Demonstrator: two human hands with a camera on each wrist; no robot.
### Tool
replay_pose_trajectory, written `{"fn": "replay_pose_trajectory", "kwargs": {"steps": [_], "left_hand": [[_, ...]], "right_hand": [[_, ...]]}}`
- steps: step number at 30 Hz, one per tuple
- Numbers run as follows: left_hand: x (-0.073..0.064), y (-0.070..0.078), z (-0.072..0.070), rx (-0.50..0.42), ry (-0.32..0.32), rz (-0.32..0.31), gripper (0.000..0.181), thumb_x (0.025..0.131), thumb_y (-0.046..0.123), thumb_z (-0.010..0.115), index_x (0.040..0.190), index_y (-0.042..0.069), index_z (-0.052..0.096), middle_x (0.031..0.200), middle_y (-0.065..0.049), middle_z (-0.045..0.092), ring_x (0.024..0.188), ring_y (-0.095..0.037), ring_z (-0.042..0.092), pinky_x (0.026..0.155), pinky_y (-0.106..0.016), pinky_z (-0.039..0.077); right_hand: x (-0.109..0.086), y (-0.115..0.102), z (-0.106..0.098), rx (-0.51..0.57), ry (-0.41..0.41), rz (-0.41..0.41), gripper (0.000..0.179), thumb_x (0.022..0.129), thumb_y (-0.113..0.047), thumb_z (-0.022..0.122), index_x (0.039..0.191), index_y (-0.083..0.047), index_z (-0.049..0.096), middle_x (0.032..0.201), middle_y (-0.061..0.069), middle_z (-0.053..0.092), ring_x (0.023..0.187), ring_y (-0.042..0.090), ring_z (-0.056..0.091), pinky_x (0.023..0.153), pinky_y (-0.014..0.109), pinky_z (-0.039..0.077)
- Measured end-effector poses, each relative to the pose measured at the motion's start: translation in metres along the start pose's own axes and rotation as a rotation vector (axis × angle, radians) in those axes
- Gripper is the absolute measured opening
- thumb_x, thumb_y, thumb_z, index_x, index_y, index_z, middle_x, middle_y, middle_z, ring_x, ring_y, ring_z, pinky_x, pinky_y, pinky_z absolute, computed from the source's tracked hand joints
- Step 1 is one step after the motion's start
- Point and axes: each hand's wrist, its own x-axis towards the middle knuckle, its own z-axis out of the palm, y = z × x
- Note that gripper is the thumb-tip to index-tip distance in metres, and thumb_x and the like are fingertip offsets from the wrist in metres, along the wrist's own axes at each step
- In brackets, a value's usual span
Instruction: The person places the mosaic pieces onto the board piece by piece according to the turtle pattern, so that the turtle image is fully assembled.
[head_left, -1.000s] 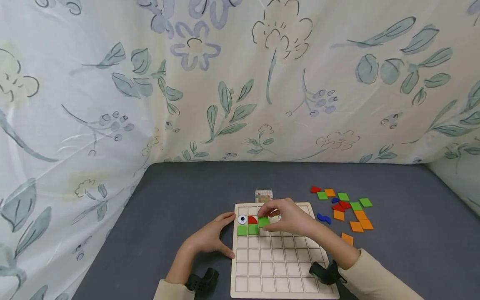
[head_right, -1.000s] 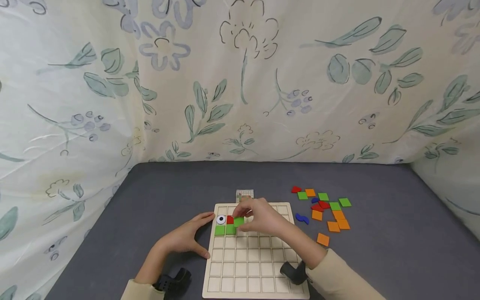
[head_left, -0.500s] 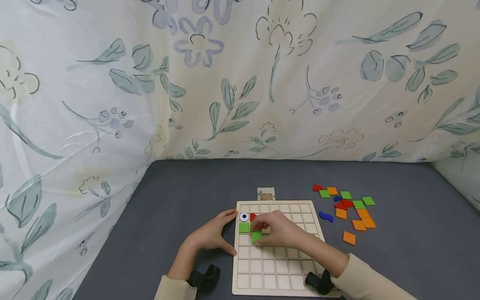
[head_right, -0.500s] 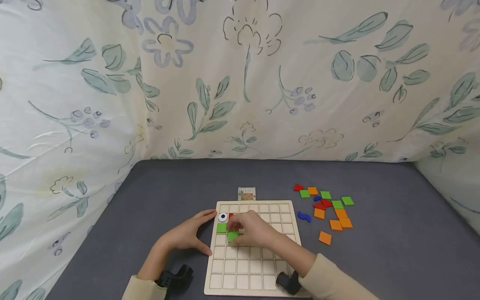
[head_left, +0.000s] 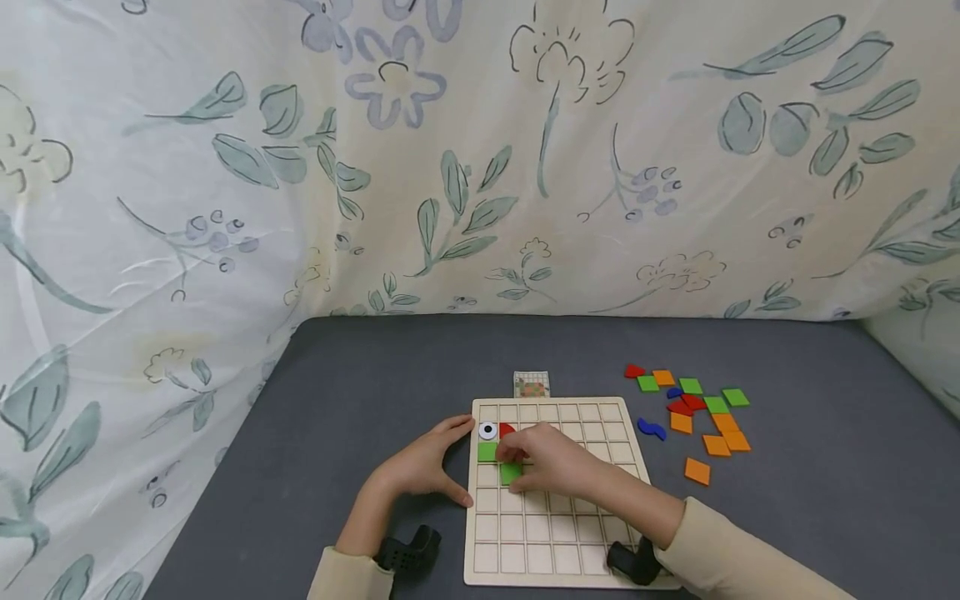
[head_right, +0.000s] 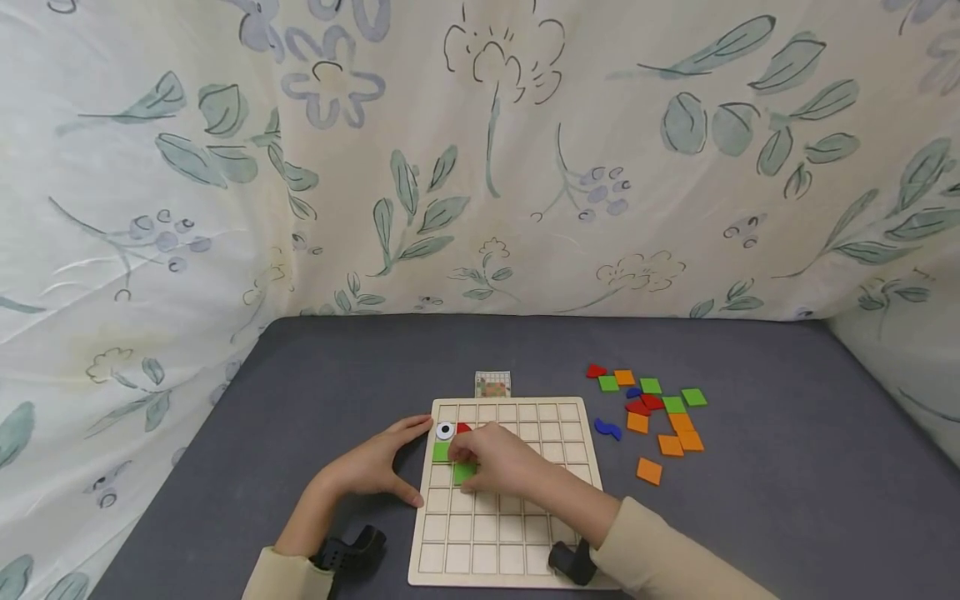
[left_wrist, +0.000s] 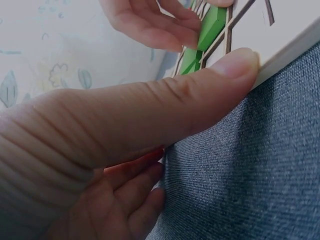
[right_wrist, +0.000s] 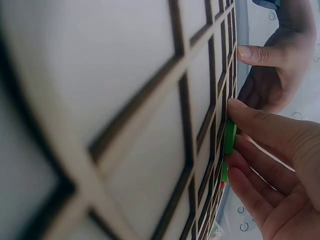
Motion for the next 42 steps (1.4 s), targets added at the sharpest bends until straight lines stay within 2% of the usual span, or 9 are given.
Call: {"fn": "replay_pose_trajectory", "kwargs": {"steps": [13, 22, 30, 35, 42], "left_hand": [[0.001, 0.002, 0.000, -0.007, 0.009, 0.008, 0.105, 0.060, 0.025, 0.088, 0.144, 0.003, 0.030, 0.149, -0.012, 0.026, 0.135, -0.031, 0.027, 0.102, -0.052, 0.030], [0.001, 0.003, -0.003, -0.024, -0.002, 0.009, 0.105, 0.060, 0.024, 0.087, 0.145, 0.003, 0.029, 0.150, -0.012, 0.024, 0.136, -0.032, 0.025, 0.102, -0.051, 0.030], [0.001, 0.004, -0.003, -0.020, 0.002, 0.009, 0.104, 0.060, 0.023, 0.087, 0.144, 0.002, 0.029, 0.150, -0.013, 0.024, 0.136, -0.032, 0.026, 0.102, -0.051, 0.031], [0.001, 0.004, -0.002, -0.022, -0.005, -0.001, 0.104, 0.060, 0.024, 0.087, 0.144, 0.002, 0.029, 0.150, -0.012, 0.024, 0.136, -0.032, 0.025, 0.101, -0.051, 0.031], [0.001, 0.003, -0.001, -0.021, -0.002, -0.009, 0.105, 0.060, 0.024, 0.088, 0.144, 0.003, 0.029, 0.150, -0.012, 0.024, 0.136, -0.032, 0.025, 0.102, -0.052, 0.030]], "right_hand": [[0.001, 0.002, 0.001, 0.004, 0.017, -0.002, 0.027, 0.069, -0.012, 0.081, 0.092, -0.007, 0.068, 0.086, 0.000, 0.068, 0.074, 0.007, 0.060, 0.068, 0.021, 0.050], [0.002, 0.005, 0.001, 0.007, 0.036, -0.050, 0.028, 0.069, -0.013, 0.081, 0.092, -0.006, 0.068, 0.086, 0.002, 0.068, 0.075, 0.007, 0.061, 0.067, 0.021, 0.050], [0.001, 0.006, -0.001, 0.020, 0.030, -0.037, 0.027, 0.070, -0.013, 0.080, 0.094, -0.007, 0.069, 0.088, 0.001, 0.068, 0.078, 0.008, 0.062, 0.070, 0.022, 0.050], [-0.003, 0.004, -0.010, 0.043, 0.042, -0.026, 0.026, 0.074, -0.015, 0.078, 0.097, -0.008, 0.068, 0.091, 0.002, 0.069, 0.081, 0.012, 0.063, 0.072, 0.026, 0.050], [-0.015, 0.007, -0.038, 0.068, 0.052, 0.026, 0.027, 0.081, -0.023, 0.072, 0.102, -0.007, 0.067, 0.095, 0.005, 0.068, 0.084, 0.018, 0.063, 0.075, 0.032, 0.051]]}}
